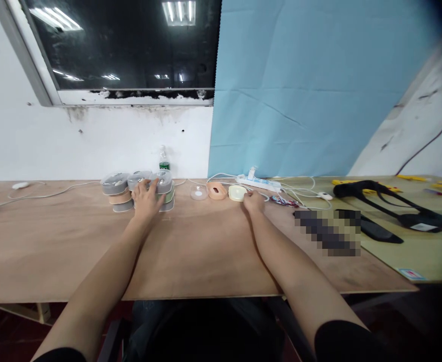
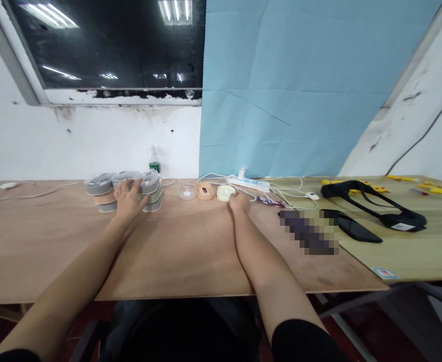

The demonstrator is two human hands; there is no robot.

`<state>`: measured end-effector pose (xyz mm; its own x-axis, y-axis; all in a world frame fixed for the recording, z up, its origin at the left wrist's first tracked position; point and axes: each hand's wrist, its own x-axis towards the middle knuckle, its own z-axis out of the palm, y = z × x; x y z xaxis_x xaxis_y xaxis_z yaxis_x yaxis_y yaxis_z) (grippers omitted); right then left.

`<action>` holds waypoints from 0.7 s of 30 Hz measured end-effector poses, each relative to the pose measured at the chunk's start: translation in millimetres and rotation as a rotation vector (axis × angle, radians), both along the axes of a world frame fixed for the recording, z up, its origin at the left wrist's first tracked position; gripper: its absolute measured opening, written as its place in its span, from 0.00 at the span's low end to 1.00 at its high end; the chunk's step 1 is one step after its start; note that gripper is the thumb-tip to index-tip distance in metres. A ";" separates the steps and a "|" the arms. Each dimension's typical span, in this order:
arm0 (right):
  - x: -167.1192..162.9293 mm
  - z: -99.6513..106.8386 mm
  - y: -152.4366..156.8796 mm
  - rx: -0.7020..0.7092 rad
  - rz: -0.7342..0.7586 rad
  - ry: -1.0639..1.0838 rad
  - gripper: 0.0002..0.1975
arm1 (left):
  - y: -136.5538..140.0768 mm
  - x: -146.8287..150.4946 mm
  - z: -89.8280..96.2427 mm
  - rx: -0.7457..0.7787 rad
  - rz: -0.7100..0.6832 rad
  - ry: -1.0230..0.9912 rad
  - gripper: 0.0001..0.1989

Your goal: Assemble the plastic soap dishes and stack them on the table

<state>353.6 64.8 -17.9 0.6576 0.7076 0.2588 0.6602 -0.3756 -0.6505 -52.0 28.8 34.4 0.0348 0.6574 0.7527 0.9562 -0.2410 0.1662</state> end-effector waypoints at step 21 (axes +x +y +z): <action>-4.5 -12.6 9.1 -0.008 0.212 -0.184 0.22 | -5.5 5.3 -4.5 0.041 -0.089 -0.139 0.30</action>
<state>349.1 73.9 -30.5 0.4370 0.8268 0.3541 0.8313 -0.2210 -0.5100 -46.7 23.4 30.0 -0.0149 0.6252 0.7803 0.8993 -0.3327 0.2838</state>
